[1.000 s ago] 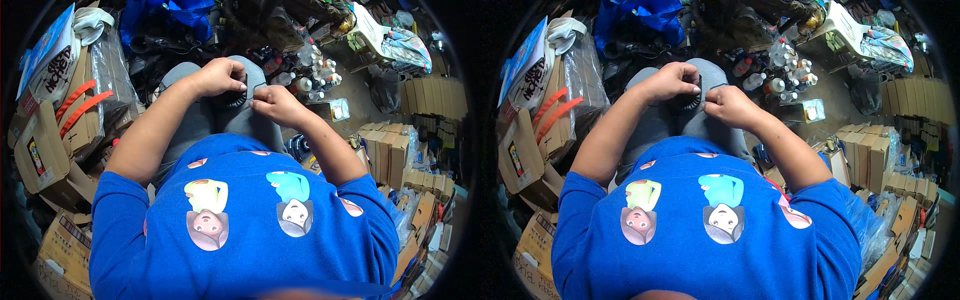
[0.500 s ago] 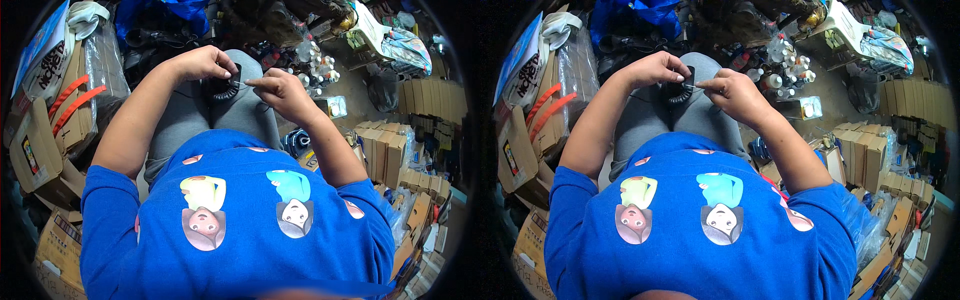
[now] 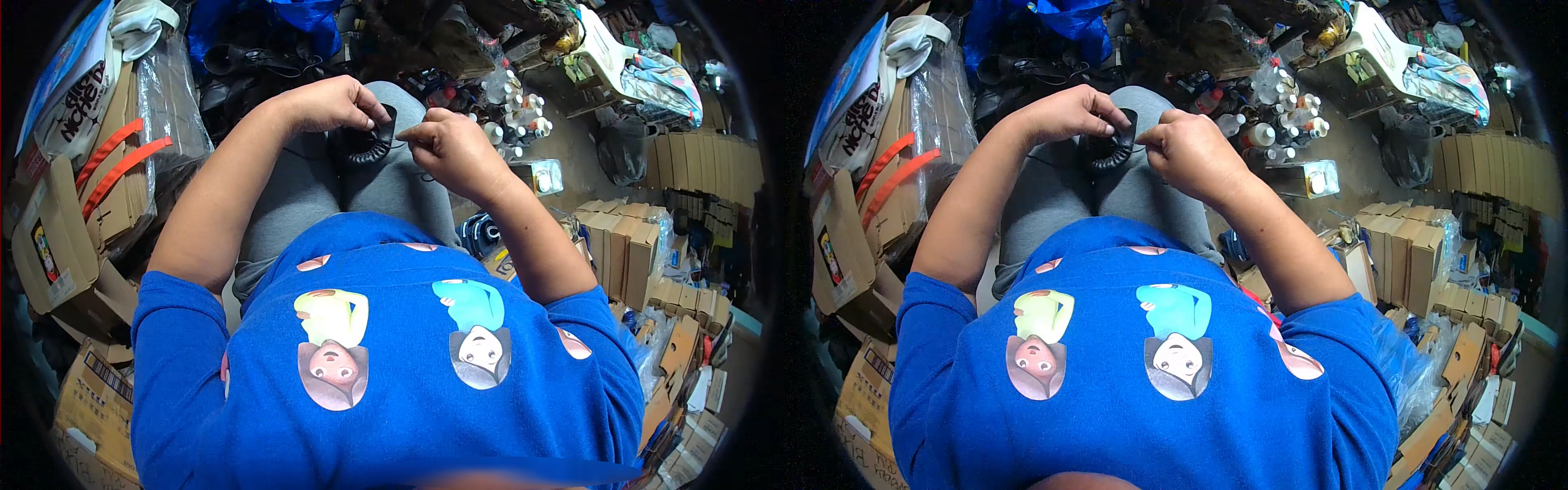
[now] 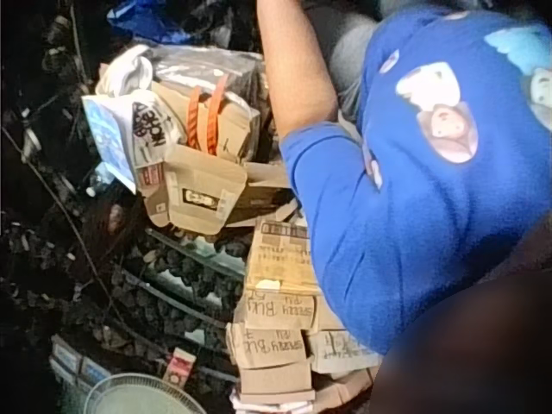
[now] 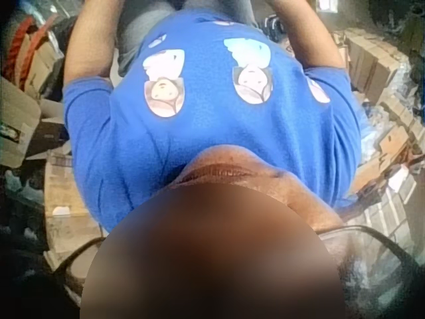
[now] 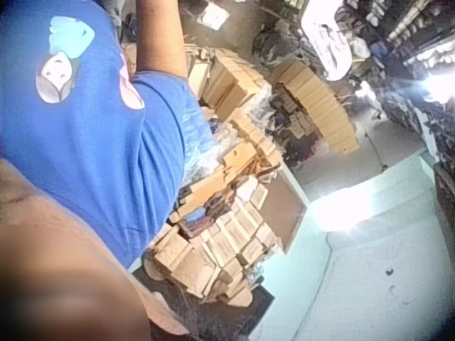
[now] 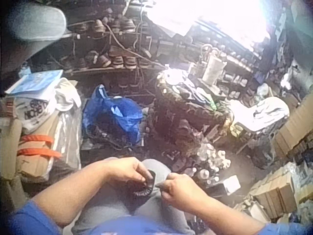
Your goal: The person is manually stitching or lacing together parts of a black shoe.
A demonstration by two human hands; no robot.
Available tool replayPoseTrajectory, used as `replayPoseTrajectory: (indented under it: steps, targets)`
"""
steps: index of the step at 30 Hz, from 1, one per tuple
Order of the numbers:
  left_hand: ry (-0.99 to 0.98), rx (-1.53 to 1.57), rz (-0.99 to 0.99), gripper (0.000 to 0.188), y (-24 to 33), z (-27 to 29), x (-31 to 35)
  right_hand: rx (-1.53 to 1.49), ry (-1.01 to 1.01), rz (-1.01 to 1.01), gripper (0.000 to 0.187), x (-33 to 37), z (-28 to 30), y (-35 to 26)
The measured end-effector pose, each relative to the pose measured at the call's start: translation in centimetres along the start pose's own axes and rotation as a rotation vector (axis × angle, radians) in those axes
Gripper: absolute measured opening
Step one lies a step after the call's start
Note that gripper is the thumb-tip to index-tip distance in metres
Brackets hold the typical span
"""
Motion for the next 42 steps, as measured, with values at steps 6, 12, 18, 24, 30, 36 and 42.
replayPoseTrajectory:
  steps: [6, 12, 18, 24, 30, 36, 42]
  targets:
    - [0.014, -0.019, -0.006, 0.027, 0.0, 0.0, -0.7, 0.028, 0.004, 0.043, 0.023, -0.2, -0.9, -0.1]
    - [-0.012, -0.057, -0.051, 0.028, 0.0, 0.0, -1.0, -0.429, -0.047, -0.075, 0.027, -0.4, -2.0, 3.8]
    - [-0.045, -0.099, -0.035, 0.030, -0.1, 0.1, -1.2, -0.714, -0.153, -0.081, 0.021, -1.2, -3.4, 6.9]
    - [0.008, -0.109, -0.027, 0.029, -0.6, 0.0, -1.3, -0.709, -0.106, -0.093, 0.021, -1.6, -4.0, 5.5]
    - [0.448, -0.227, -0.173, 0.037, -0.1, 0.7, 1.1, -0.393, 0.144, 0.019, 0.023, -0.7, -2.9, 3.3]
    - [0.616, -0.152, -0.135, 0.028, -1.1, -1.8, 6.9, -0.071, 0.122, 0.069, 0.037, 0.7, -2.8, 1.5]
    - [0.925, -0.546, -0.186, 0.015, -1.6, -4.4, 8.0, 0.018, 0.143, 0.083, 0.037, 1.7, -3.6, 0.3]
Point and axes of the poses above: each hand's wrist, its own x-axis away from the middle knuckle, its own z-axis out of the back of the hand, y = z × x, the point moved 4 cm from there along -x, towards the middle knuckle, and after that the axes turned 9 degrees about z, right-handed, at the moved point
